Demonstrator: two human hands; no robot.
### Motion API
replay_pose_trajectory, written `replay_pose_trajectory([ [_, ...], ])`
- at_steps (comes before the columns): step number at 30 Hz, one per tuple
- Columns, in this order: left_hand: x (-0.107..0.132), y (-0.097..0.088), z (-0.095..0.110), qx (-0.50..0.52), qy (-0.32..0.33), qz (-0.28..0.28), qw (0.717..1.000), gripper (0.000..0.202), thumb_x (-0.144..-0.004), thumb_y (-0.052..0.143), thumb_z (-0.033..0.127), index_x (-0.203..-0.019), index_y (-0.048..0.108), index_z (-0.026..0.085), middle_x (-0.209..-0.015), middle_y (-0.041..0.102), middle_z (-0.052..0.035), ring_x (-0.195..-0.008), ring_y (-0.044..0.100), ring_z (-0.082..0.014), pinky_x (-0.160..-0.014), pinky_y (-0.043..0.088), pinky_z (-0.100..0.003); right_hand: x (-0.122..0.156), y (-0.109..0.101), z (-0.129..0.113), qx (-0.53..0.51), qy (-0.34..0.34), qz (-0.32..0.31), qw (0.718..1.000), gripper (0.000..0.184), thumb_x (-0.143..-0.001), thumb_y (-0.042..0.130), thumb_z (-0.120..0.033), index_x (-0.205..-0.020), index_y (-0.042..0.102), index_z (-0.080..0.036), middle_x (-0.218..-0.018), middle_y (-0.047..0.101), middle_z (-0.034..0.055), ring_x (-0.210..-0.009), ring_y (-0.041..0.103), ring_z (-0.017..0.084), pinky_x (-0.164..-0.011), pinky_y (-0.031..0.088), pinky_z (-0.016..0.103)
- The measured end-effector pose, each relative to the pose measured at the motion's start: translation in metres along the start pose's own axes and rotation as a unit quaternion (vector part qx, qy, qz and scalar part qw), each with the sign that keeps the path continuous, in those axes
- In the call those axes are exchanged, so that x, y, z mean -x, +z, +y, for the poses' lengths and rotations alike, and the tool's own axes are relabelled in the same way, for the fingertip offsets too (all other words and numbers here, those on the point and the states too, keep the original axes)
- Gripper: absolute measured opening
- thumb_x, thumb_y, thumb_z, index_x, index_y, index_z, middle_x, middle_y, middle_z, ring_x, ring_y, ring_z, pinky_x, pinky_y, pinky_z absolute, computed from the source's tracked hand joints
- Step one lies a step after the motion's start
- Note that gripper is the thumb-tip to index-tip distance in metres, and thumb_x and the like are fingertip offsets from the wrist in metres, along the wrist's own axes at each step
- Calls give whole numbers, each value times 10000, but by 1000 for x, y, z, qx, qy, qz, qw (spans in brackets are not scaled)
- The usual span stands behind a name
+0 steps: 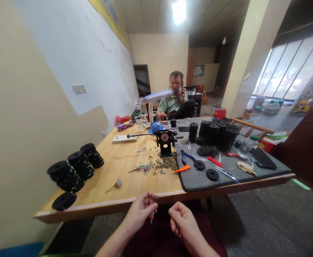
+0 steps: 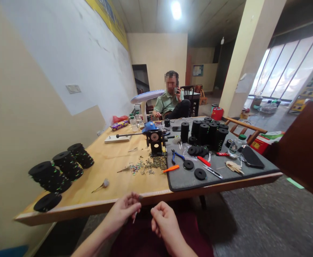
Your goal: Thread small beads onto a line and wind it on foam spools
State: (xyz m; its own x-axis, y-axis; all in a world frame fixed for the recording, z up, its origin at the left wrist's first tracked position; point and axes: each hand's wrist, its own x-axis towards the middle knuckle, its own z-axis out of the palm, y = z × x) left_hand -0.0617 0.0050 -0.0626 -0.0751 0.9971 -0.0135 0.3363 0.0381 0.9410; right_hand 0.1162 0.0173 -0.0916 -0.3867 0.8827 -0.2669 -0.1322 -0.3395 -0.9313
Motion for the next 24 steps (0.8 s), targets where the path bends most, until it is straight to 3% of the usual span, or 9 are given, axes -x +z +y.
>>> replay_pose_trajectory([
  [3,20,21,-4,206,-101,-15,973,263,-671,711,336,-720,509,176,-557,601,24,-470,514,-93,-454,404,-192,4,4,-6,11,5,-4,1000,479,-659,640,-630,-690,431,-200,-374,506,-87,-281,293,26,-309,172,145],
  [5,28,31,-6,240,-133,-6,961,287,-659,731,337,-668,494,176,-538,606,23,-453,501,-83,-447,390,-184,5,5,-6,18,10,-7,1000,475,-661,640,-625,-690,436,-197,-380,522,-81,-279,308,28,-306,180,144],
  [13,35,43,-5,226,-111,23,967,319,-637,758,354,-616,493,177,-515,555,52,-420,475,-71,-418,362,-173,4,6,-1,47,-5,-17,999,464,-659,644,-617,-685,453,-195,-382,524,-78,-277,333,38,-320,216,156],
  [24,36,49,-3,252,-107,-12,962,339,-660,746,387,-647,475,186,-503,565,47,-420,511,-84,-419,409,-185,3,5,4,64,-47,-20,997,395,-707,640,-542,-680,448,-198,-379,513,-85,-298,367,48,-346,281,162],
])
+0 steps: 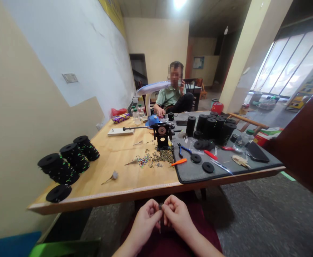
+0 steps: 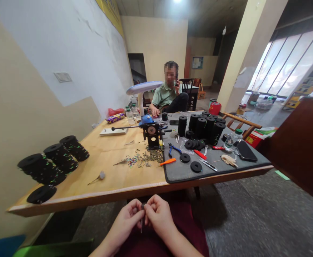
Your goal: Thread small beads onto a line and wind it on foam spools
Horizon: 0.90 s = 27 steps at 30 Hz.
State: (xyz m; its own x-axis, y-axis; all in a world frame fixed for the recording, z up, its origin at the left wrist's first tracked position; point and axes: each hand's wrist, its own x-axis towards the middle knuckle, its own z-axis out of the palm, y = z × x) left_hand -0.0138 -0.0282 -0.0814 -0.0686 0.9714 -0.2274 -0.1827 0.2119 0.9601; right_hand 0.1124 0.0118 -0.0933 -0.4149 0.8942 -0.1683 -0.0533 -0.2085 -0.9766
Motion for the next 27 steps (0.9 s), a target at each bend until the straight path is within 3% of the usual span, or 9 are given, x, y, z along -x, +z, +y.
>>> replay_pose_trajectory([
  [4,2,0,2,101,-56,-28,993,293,-677,751,337,-773,529,172,-621,639,7,-543,600,-111,-481,452,-185,-2,0,2,-29,0,10,1000,426,-688,647,-571,-677,445,-197,-368,505,-88,-295,356,44,-343,266,158],
  [7,3,0,1,122,-73,-41,989,244,-711,730,309,-789,561,151,-639,651,-14,-560,603,-105,-488,446,-173,-4,-1,4,-40,15,4,999,450,-671,650,-597,-678,450,-195,-367,504,-85,-293,355,45,-342,258,161],
  [15,-4,-4,-7,84,-41,36,995,228,-689,723,315,-718,578,142,-546,576,29,-495,534,-87,-439,420,-168,2,-3,-1,-18,58,1,998,463,-670,625,-623,-686,440,-199,-381,532,-75,-273,348,40,-312,218,152],
  [27,-4,-6,-5,4,9,59,998,206,-711,676,322,-694,565,149,-524,583,32,-444,499,-76,-442,415,-179,4,2,-3,7,78,-18,997,377,-692,604,-537,-660,450,-194,-355,532,-76,-252,345,33,-281,200,139],
])
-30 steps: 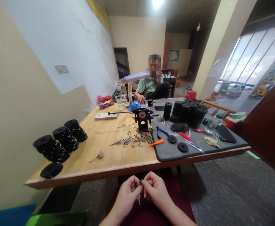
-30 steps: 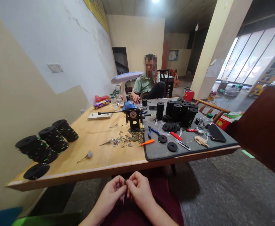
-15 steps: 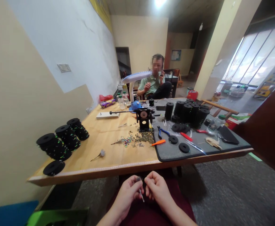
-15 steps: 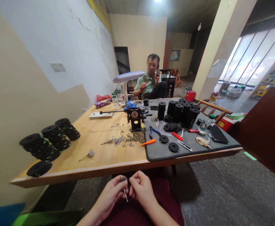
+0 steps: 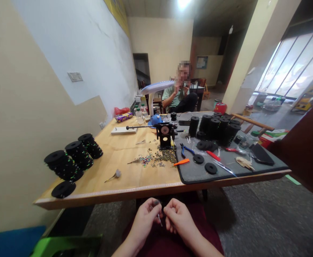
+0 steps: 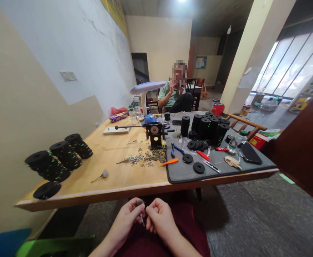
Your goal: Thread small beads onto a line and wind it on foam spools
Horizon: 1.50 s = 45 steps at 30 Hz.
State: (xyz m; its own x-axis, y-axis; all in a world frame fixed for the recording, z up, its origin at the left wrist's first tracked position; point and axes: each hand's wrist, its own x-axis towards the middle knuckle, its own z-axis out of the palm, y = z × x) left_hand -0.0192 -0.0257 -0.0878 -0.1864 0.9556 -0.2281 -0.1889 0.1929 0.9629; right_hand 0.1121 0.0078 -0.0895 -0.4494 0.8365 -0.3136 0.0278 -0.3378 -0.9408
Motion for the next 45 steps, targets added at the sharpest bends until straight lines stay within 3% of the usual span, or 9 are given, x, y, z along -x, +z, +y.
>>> replay_pose_trajectory([
  [17,5,0,0,-81,78,-5,994,227,-743,660,349,-686,534,169,-568,534,40,-503,502,-102,-463,416,-194,-1,0,0,-15,5,9,1000,437,-672,613,-596,-681,438,-196,-368,539,-76,-265,364,34,-290,210,141],
  [23,5,-2,-6,-122,99,-16,987,218,-780,635,353,-716,551,162,-598,533,34,-522,497,-101,-484,410,-192,-5,-1,3,-11,-18,9,1000,501,-651,610,-647,-782,463,-186,-374,542,-85,-255,363,42,-283,244,144],
  [34,8,1,-2,-85,52,-30,995,286,-748,659,425,-711,543,167,-527,525,48,-438,464,-82,-421,372,-176,-4,-3,0,-26,-13,10,1000,527,-635,621,-675,-750,466,-184,-386,530,-85,-274,362,38,-303,239,149],
  [45,8,3,4,-72,23,-40,996,247,-732,667,373,-697,538,165,-540,568,36,-423,493,-80,-433,406,-186,-4,-7,1,-77,-4,22,997,474,-659,656,-615,-709,461,-185,-397,529,-83,-294,355,30,-323,211,147],
])
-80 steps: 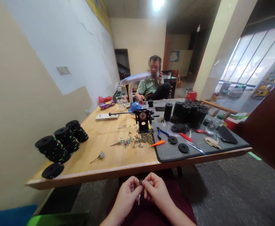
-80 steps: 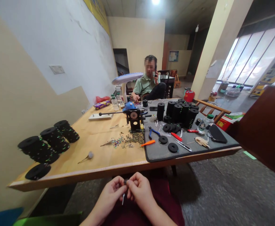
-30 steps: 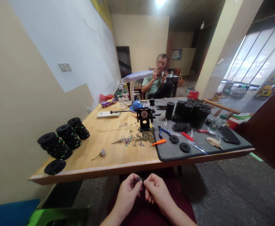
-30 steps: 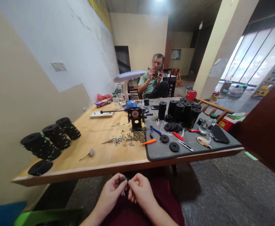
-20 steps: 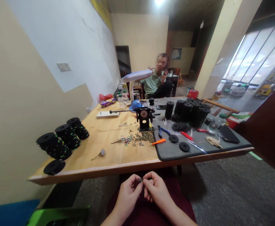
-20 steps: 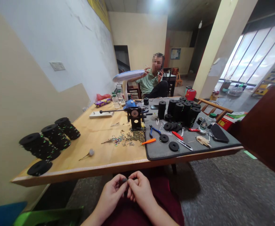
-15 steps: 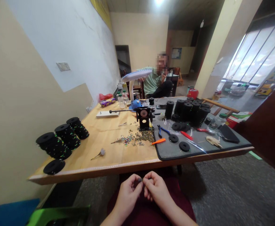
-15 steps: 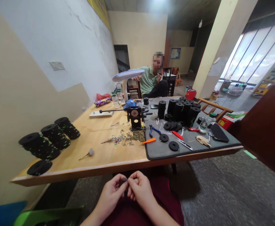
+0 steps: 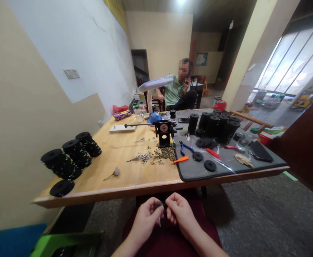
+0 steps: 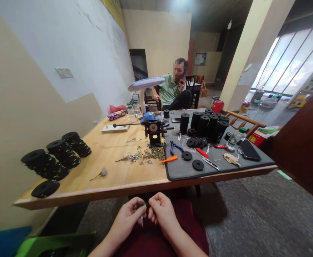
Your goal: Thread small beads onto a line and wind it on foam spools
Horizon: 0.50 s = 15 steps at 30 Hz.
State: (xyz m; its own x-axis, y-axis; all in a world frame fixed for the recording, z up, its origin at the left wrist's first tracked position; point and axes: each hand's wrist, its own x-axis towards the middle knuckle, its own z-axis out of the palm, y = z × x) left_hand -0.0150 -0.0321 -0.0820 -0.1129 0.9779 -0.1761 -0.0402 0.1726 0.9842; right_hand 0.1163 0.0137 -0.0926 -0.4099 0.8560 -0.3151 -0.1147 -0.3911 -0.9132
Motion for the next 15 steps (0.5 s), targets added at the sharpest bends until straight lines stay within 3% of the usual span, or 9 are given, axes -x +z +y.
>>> replay_pose_trajectory([
  [6,-3,-2,2,28,-19,8,999,269,-710,678,393,-688,536,166,-523,589,29,-408,490,-83,-433,417,-194,4,-1,-2,17,2,-3,1000,453,-677,642,-599,-703,455,-188,-388,537,-77,-287,348,31,-320,205,148],
  [15,-4,-4,-3,3,22,51,998,275,-692,699,394,-661,546,167,-538,530,53,-425,480,-78,-425,385,-184,10,7,-6,42,36,-31,998,384,-678,637,-529,-663,471,-183,-385,555,-58,-268,364,34,-303,196,152],
])
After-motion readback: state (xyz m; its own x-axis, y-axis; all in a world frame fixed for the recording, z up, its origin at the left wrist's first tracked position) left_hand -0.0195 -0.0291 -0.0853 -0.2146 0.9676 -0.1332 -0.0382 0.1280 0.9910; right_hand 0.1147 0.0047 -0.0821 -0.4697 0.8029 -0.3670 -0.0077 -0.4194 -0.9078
